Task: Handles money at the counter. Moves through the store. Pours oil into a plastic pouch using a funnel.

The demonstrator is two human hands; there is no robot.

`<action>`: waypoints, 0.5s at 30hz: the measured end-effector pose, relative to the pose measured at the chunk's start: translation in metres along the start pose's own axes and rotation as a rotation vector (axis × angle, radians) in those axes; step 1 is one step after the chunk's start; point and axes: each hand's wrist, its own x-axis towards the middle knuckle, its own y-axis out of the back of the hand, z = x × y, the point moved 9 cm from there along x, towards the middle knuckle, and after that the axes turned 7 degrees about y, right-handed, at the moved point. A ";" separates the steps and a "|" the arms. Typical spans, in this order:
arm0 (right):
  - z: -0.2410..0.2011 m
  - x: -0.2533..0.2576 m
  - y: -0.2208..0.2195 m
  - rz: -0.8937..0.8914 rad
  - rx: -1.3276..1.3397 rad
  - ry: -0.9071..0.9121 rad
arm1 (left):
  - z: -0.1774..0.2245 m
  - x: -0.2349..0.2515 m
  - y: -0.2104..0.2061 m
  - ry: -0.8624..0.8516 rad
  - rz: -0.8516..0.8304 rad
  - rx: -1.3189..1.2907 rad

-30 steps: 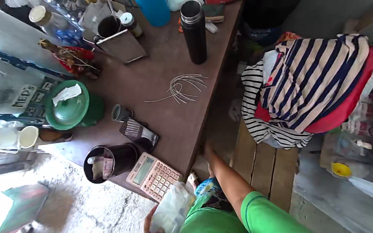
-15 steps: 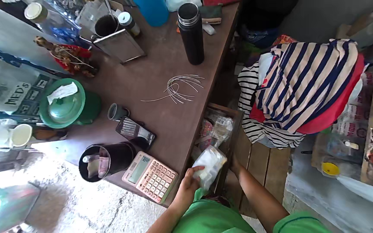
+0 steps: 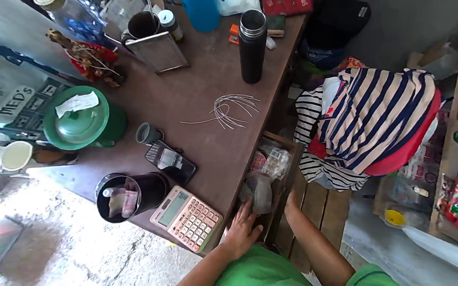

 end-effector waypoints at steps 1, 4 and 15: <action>-0.001 0.000 0.000 0.008 0.010 0.000 | 0.004 -0.005 0.002 -0.048 -0.007 -0.010; -0.008 -0.004 -0.013 -0.005 0.100 0.030 | 0.010 -0.023 0.012 -0.189 -0.011 -0.073; -0.023 -0.049 -0.152 -0.315 0.233 0.024 | -0.028 -0.112 0.040 -0.262 0.169 -0.316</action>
